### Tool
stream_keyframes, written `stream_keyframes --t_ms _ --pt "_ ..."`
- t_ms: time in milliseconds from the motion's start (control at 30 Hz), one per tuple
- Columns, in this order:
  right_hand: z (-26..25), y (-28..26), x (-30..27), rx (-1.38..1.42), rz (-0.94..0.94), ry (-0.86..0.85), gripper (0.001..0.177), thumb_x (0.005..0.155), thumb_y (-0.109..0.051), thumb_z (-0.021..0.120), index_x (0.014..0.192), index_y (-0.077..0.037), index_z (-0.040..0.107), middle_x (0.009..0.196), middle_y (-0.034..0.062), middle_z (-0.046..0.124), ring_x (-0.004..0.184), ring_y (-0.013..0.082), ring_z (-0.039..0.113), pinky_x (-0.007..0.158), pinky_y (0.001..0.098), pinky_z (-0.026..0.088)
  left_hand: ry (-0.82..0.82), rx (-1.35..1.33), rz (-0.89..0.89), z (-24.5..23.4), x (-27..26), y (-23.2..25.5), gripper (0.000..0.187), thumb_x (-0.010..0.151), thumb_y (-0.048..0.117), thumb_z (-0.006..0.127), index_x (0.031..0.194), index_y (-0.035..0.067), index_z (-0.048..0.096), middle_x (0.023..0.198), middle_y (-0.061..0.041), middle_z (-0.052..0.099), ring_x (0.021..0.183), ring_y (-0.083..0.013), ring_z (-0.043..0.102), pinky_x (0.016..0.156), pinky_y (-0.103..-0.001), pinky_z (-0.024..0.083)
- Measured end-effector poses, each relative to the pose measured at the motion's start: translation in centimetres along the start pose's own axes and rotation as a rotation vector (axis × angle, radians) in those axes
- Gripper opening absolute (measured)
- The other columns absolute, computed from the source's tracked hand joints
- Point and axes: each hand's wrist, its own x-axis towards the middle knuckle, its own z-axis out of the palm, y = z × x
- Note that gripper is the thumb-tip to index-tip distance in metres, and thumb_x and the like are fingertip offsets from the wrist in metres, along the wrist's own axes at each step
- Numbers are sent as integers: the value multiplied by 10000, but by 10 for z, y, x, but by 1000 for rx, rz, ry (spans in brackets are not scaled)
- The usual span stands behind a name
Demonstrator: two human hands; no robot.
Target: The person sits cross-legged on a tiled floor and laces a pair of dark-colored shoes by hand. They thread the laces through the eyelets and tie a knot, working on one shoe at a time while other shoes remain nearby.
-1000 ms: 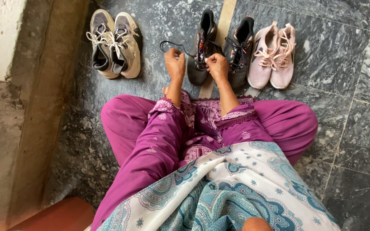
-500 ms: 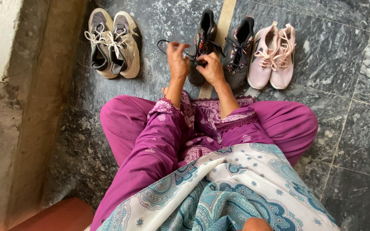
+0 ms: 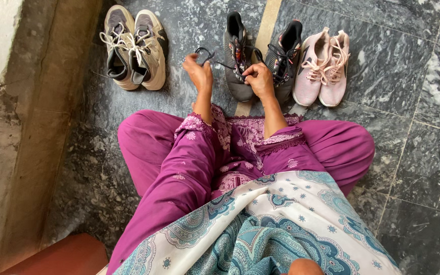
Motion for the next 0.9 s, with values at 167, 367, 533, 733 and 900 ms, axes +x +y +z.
stream_keyframes --t_ms 167,367,533,733,900 --pt "-4 3 4 118 3 -19 145 781 108 642 856 35 743 1018 68 610 726 150 750 673 246 627 3 119 259 -19 -3 41 399 708 39 721 1089 106 625 1130 -170 586 1011 -354 639 852 -466 491" --pt "-7 -17 4 174 163 -41 137 895 -13 653 988 -31 752 802 61 737 667 128 698 606 256 588 -493 205 124 0 -30 59 310 812 336 817 839 57 686 859 -155 684 811 -381 677 713 -490 515" --pt "16 -33 3 -405 -195 126 116 812 -43 774 923 -48 741 822 112 673 721 260 687 669 388 539 -455 212 194 12 -35 46 298 841 331 759 878 60 639 878 -147 692 841 -393 688 723 -503 526" --pt "28 -41 -1 -504 -201 148 159 811 -64 780 965 -93 753 926 125 620 833 322 660 728 441 528 -430 210 242 21 -29 36 223 868 277 686 868 58 643 908 -144 698 851 -404 686 742 -515 522" --pt "17 -46 -2 -570 -81 155 170 771 -136 846 931 -138 790 915 118 613 821 322 653 722 451 521 -383 88 144 20 -27 26 223 830 254 661 855 35 688 834 -169 710 787 -390 686 714 -484 520"
